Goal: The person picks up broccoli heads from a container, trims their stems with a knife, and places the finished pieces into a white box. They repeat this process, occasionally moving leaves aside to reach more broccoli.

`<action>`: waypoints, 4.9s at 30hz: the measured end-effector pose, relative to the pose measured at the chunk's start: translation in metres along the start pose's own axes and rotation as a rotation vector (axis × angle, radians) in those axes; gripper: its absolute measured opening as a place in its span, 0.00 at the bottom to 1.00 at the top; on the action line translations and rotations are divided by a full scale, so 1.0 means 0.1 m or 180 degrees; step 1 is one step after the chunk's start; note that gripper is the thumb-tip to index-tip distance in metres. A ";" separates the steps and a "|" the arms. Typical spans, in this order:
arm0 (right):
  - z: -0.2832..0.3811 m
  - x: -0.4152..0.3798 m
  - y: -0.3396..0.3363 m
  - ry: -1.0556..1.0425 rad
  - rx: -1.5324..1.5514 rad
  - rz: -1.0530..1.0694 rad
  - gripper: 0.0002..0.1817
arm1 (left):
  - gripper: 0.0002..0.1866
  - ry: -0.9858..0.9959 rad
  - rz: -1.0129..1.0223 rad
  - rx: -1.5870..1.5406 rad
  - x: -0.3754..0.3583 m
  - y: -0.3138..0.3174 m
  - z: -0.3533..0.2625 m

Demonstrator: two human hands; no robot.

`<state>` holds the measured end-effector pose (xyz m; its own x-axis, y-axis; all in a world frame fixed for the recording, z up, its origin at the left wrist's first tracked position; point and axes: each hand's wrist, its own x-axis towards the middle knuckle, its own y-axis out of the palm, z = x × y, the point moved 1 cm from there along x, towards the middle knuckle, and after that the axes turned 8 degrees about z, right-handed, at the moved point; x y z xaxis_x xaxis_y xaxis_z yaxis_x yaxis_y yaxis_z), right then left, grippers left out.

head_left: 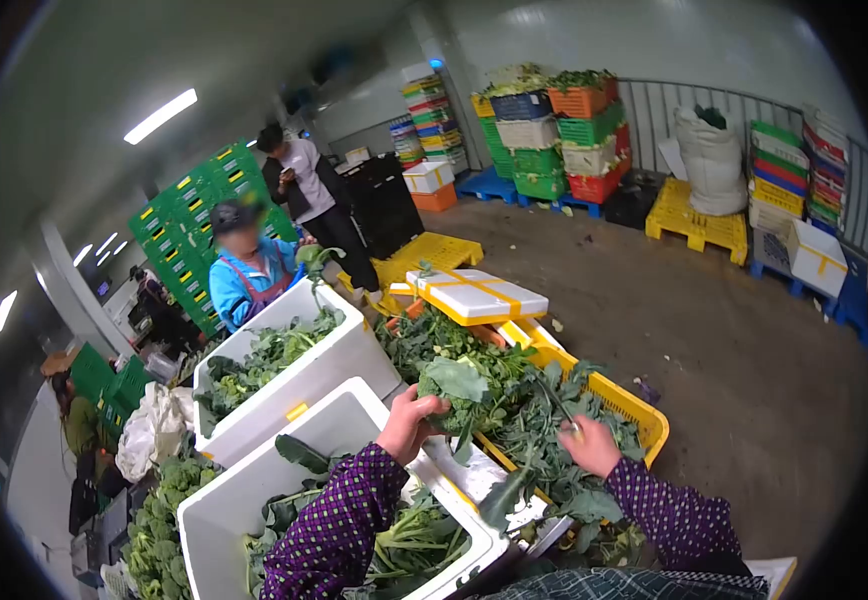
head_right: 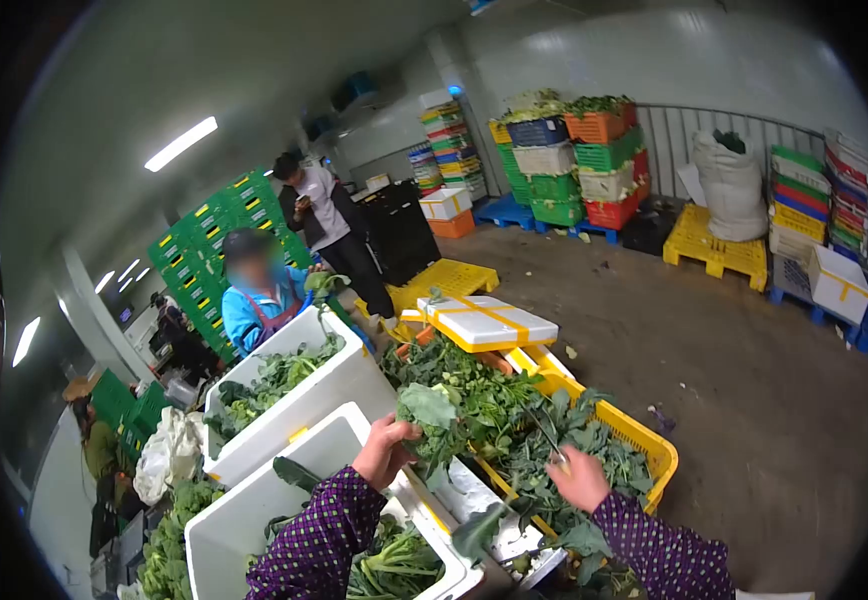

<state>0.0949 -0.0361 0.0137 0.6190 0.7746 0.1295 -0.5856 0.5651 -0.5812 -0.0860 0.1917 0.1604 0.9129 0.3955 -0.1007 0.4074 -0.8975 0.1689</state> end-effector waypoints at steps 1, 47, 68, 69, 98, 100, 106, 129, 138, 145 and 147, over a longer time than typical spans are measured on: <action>0.21 0.05 -0.09 -0.0273 0.0456 -0.0149 0.16 | 0.23 0.0092 0.0189 -0.0174 0.06 0.03 0.03; 1.31 0.16 -0.24 -0.0256 0.1987 0.1208 0.24 | 0.47 0.2330 -0.0781 0.4227 -0.38 0.53 0.11; 0.98 0.23 -0.13 0.0017 0.2802 0.1576 0.28 | 0.48 0.2078 -0.0756 0.4153 -0.37 0.47 0.21; 1.03 0.21 -0.13 0.0017 0.2821 0.1449 0.28 | 0.49 0.2081 -0.0767 0.4121 -0.37 0.47 0.22; 0.58 0.13 0.31 0.0114 0.5579 0.2059 0.37 | 0.39 0.2112 -0.0713 0.2559 -0.59 0.53 0.30; 0.68 0.11 0.26 -0.0102 0.5390 0.1902 0.42 | 0.36 0.1957 -0.0747 0.2527 -0.62 0.57 0.26; 0.71 0.09 0.20 -0.0305 0.5104 0.1697 0.48 | 0.29 0.1633 -0.0535 0.2014 -0.63 0.58 0.25; 0.67 0.28 0.17 -0.0655 0.3353 0.1045 0.34 | 0.45 0.1398 -0.1637 0.2970 -1.82 -0.53 -0.08; 0.68 0.21 0.24 0.0602 0.2574 0.0451 0.28 | 0.42 -0.0428 -0.5555 0.5062 -4.19 -2.39 -0.26; 1.66 -0.13 0.70 -0.0241 0.2702 0.1078 0.21 | 0.20 -0.0196 -0.1218 0.4879 -2.53 -1.94 0.44; 1.73 -0.23 0.65 -0.0260 0.2653 0.1063 0.20 | 0.19 -0.0315 -0.0614 0.4875 -2.14 -1.88 0.68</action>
<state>-0.0482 0.0316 0.1119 0.3280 0.9352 0.1337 -0.9375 0.3048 0.1682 -0.3592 0.2627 0.0830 0.8208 0.5662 -0.0747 0.0454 -0.1951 -0.9797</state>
